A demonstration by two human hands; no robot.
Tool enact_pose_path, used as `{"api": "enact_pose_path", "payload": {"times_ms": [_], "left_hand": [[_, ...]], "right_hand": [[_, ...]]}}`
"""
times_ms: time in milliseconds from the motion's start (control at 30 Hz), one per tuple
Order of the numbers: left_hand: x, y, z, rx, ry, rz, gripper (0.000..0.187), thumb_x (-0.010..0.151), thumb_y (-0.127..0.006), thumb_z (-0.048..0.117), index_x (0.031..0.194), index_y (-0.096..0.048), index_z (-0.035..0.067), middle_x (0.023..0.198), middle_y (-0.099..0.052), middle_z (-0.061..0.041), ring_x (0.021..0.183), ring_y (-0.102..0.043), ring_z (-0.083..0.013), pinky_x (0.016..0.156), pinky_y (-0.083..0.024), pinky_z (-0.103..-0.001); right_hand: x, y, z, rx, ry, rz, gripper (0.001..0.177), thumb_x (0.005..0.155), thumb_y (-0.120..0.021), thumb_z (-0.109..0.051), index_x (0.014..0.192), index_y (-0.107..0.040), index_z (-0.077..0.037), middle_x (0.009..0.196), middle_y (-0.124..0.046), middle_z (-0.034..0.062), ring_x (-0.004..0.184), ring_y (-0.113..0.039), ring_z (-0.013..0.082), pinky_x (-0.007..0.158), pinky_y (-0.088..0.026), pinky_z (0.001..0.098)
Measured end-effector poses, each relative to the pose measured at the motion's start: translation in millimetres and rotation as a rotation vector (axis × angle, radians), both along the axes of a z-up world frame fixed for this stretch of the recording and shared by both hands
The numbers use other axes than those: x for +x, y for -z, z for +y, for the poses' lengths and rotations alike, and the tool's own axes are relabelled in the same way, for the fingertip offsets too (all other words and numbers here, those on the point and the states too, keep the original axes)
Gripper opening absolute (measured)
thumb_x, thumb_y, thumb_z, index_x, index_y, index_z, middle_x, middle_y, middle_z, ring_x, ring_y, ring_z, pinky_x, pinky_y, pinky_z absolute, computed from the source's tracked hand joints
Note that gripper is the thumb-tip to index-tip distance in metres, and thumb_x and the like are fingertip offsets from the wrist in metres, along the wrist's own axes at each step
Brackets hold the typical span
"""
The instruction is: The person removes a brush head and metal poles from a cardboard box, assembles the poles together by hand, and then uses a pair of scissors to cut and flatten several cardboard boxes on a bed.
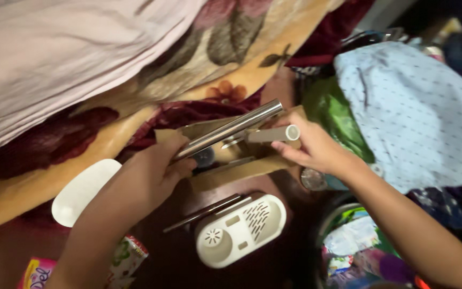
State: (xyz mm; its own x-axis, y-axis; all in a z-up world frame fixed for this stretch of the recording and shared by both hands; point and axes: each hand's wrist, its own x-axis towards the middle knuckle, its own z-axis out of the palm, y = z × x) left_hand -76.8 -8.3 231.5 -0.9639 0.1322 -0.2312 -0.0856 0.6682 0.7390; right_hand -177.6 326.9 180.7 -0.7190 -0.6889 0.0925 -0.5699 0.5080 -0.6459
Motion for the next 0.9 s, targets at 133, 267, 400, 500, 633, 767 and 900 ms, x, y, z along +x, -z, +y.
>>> {"api": "enact_pose_path", "payload": {"times_ms": [133, 267, 400, 500, 633, 767, 900], "left_hand": [[13.5, -14.4, 13.4, -0.057, 0.035, 0.272, 0.026, 0.092, -0.062, 0.024, 0.116, -0.062, 0.013, 0.100, -0.070, -0.019, 0.093, -0.065, -0.0429, 0.073, -0.051, -0.051], [23.9, -26.0, 19.8, -0.166, 0.057, 0.326, 0.023, 0.094, -0.062, 0.028, 0.113, -0.062, 0.013, 0.096, -0.069, -0.020, 0.092, -0.064, -0.0438, 0.073, -0.049, -0.054], [29.6, -32.3, 23.2, -0.263, 0.066, 0.391, 0.023, 0.094, -0.063, 0.029, 0.108, -0.062, 0.011, 0.094, -0.069, -0.020, 0.091, -0.064, -0.0434, 0.074, -0.049, -0.053], [32.0, -35.2, 23.6, -0.300, 0.060, 0.423, 0.025, 0.093, -0.063, 0.032, 0.108, -0.062, 0.012, 0.092, -0.068, -0.020, 0.089, -0.064, -0.0426, 0.074, -0.049, -0.053], [32.9, -34.6, 21.9, -0.381, 0.047, 0.360, 0.028, 0.096, -0.060, 0.039, 0.107, -0.063, 0.014, 0.089, -0.067, -0.019, 0.089, -0.064, -0.0418, 0.076, -0.049, -0.053], [32.0, -31.3, 20.0, -0.422, 0.062, 0.403, 0.030, 0.096, -0.059, 0.041, 0.107, -0.063, 0.013, 0.088, -0.067, -0.019, 0.091, -0.064, -0.0411, 0.078, -0.048, -0.052], [31.2, -30.0, 20.3, -0.434, 0.066, 0.381, 0.031, 0.096, -0.059, 0.042, 0.108, -0.063, 0.014, 0.088, -0.067, -0.019, 0.091, -0.064, -0.0401, 0.078, -0.047, -0.051]], "right_hand": [[14.3, -25.3, 11.0, 0.019, 0.140, 0.111, 0.034, 0.091, -0.074, -0.020, 0.113, -0.053, -0.005, 0.099, -0.071, 0.0110, 0.090, -0.074, 0.0256, 0.077, -0.058, 0.0348], [21.7, -42.6, 16.3, -0.101, 0.025, 0.435, 0.033, 0.093, -0.072, -0.012, 0.117, -0.052, -0.002, 0.116, -0.067, 0.0174, 0.103, -0.070, 0.0304, 0.087, -0.057, 0.0359], [35.0, -57.3, 22.3, -0.080, 0.110, 0.402, 0.030, 0.093, -0.074, -0.010, 0.116, -0.055, -0.001, 0.108, -0.066, 0.0156, 0.095, -0.071, 0.0278, 0.082, -0.058, 0.0347], [41.1, -68.0, 27.5, -0.028, 0.148, 0.481, 0.030, 0.090, -0.076, -0.010, 0.112, -0.057, -0.002, 0.103, -0.066, 0.0146, 0.091, -0.069, 0.0297, 0.078, -0.057, 0.0374], [45.3, -80.9, 36.2, 0.017, 0.132, 0.597, 0.031, 0.088, -0.079, -0.010, 0.111, -0.059, -0.004, 0.102, -0.066, 0.0140, 0.089, -0.068, 0.0320, 0.076, -0.055, 0.0392], [49.5, -89.0, 40.0, 0.046, 0.141, 0.638, 0.031, 0.088, -0.079, -0.011, 0.111, -0.060, -0.004, 0.103, -0.067, 0.0126, 0.087, -0.069, 0.0311, 0.075, -0.055, 0.0390], [53.1, -97.7, 40.3, 0.064, 0.108, 0.648, 0.029, 0.089, -0.080, -0.011, 0.111, -0.062, -0.005, 0.105, -0.069, 0.0106, 0.091, -0.070, 0.0295, 0.077, -0.056, 0.0387]]}}
